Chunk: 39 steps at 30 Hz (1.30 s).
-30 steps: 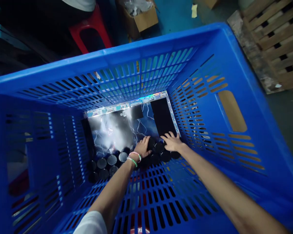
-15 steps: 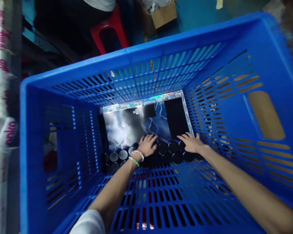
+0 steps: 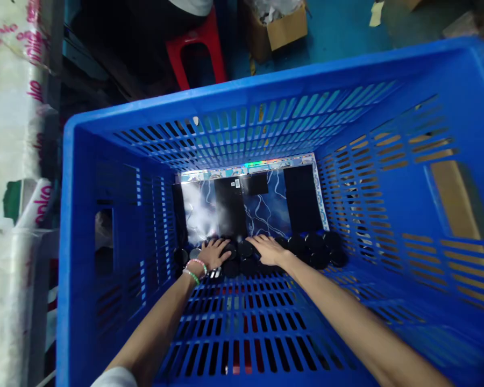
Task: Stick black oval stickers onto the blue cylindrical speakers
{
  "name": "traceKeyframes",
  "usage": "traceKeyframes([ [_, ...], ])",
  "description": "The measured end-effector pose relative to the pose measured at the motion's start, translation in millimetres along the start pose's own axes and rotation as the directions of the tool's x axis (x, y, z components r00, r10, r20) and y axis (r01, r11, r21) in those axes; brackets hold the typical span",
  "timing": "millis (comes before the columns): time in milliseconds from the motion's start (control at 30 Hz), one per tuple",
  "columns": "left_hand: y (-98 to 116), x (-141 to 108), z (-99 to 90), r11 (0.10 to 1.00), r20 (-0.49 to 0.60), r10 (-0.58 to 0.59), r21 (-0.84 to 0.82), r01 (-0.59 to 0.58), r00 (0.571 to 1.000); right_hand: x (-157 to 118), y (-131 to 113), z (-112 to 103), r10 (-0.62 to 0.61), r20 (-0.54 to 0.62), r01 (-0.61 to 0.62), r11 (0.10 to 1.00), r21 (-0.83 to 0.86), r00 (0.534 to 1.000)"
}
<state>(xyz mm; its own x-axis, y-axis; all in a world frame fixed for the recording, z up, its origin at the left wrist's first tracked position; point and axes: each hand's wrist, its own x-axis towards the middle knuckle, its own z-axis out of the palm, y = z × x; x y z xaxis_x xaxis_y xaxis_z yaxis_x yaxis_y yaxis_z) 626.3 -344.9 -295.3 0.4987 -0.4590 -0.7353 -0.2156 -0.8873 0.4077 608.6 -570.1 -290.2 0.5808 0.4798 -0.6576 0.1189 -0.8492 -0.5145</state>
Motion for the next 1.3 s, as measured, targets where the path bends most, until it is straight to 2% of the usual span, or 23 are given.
traceKeyframes([
  [133, 20, 11, -0.5, 0.997, -0.019, 0.076, -0.005, -0.076, 0.997, -4, 11, -7, 0.039, -0.034, -0.040, 0.999, -0.022, 0.999],
  [200, 30, 12, 2.2, 0.996, -0.004, 0.087, -0.009, -0.087, 0.996, -12, 27, -13, 0.129, -0.082, -0.133, 0.991, -0.036, 0.988],
  [300, 39, 7, 0.0, 0.997, -0.011, 0.080, -0.007, -0.080, 0.997, -33, 59, -24, 0.302, -0.147, -0.309, 0.950, -0.034, 0.942],
  [400, 45, -6, -24.9, 0.999, -0.076, 0.044, 0.012, -0.043, 0.996, -48, 74, -36, 0.377, -0.225, -0.388, 0.922, -0.003, 0.898],
  [467, 52, -26, -57.9, 0.999, -0.159, -0.017, 0.025, 0.021, 0.987, -43, 60, -51, 0.345, -0.311, -0.355, 0.934, 0.026, 0.885],
  [533, 61, -64, -100.4, 0.995, -0.278, -0.093, 0.019, 0.102, 0.956, -25, 23, -74, 0.262, -0.422, -0.266, 0.963, 0.050, 0.868],
  [567, 65, -91, -122.6, 0.990, -0.346, -0.127, 0.007, 0.138, 0.930, -12, -5, -88, 0.203, -0.483, -0.202, 0.978, 0.055, 0.851],
  [633, 70, -155, -162.0, 0.984, -0.480, -0.163, -0.020, 0.174, 0.862, 16, -75, -119, 0.062, -0.605, -0.040, 0.998, 0.049, 0.794],
  [667, 69, -191, -177.3, 0.982, -0.544, -0.173, -0.033, 0.185, 0.821, 29, -115, -134, -0.020, -0.655, 0.057, 0.998, 0.035, 0.755],
  [700, 65, -227, -188.7, 0.980, -0.622, -0.187, -0.061, 0.192, 0.760, 39, -157, -148, -0.107, -0.693, 0.159, 0.987, 0.012, 0.713],
  [733, 57, -262, -196.2, 0.977, -0.723, -0.203, -0.106, 0.184, 0.660, 47, -197, -160, -0.196, -0.715, 0.263, 0.965, -0.017, 0.671],
  [800, 26, -329, -199.9, 0.954, -0.854, -0.271, -0.176, 0.245, 0.443, 57, -271, -178, -0.373, -0.715, 0.450, 0.888, -0.091, 0.591],
  [833, 4, -360, -196.6, 0.930, -0.889, -0.302, -0.195, 0.312, 0.344, 60, -302, -183, -0.456, -0.696, 0.527, 0.840, -0.131, 0.554],
  [867, -21, -389, -190.2, 0.893, -0.903, -0.331, -0.207, 0.400, 0.272, 62, -329, -187, -0.532, -0.667, 0.589, 0.790, -0.169, 0.521],
  [967, -99, -454, -156.4, 0.716, -0.874, -0.470, -0.297, 0.632, 0.122, 71, -389, -188, -0.701, -0.548, 0.696, 0.665, -0.271, 0.456],
  [1033, -139, -474, -126.3, 0.588, -0.787, -0.614, -0.398, 0.704, 0.067, 76, -421, -179, -0.784, -0.440, 0.731, 0.595, -0.333, 0.438],
  [1067, -151, -477, -111.1, 0.554, -0.733, -0.677, -0.441, 0.706, 0.074, 79, -436, -171, -0.815, -0.375, 0.731, 0.569, -0.377, 0.441],
  [1100, -160, -476, -97.0, 0.541, -0.678, -0.729, -0.482, 0.689, 0.098, 81, -451, -162, -0.833, -0.316, 0.719, 0.552, -0.423, 0.454],
  [1167, -166, -465, -75.4, 0.544, -0.590, -0.791, -0.559, 0.626, 0.161, 84, -479, -142, -0.831, -0.245, 0.667, 0.549, -0.505, 0.499],
  [1200, -166, -458, -68.8, 0.539, -0.561, -0.809, -0.590, 0.601, 0.174, 85, -491, -133, -0.817, -0.240, 0.634, 0.562, -0.532, 0.524],
  [1233, -166, -452, -65.1, 0.523, -0.539, -0.825, -0.614, 0.591, 0.169, 87, -502, -126, -0.801, -0.250, 0.605, 0.581, -0.545, 0.544],
  [1300, -167, -444, -65.0, 0.477, -0.517, -0.847, -0.639, 0.604, 0.123, 90, -516, -117, -0.775, -0.272, 0.570, 0.611, -0.549, 0.570],
])
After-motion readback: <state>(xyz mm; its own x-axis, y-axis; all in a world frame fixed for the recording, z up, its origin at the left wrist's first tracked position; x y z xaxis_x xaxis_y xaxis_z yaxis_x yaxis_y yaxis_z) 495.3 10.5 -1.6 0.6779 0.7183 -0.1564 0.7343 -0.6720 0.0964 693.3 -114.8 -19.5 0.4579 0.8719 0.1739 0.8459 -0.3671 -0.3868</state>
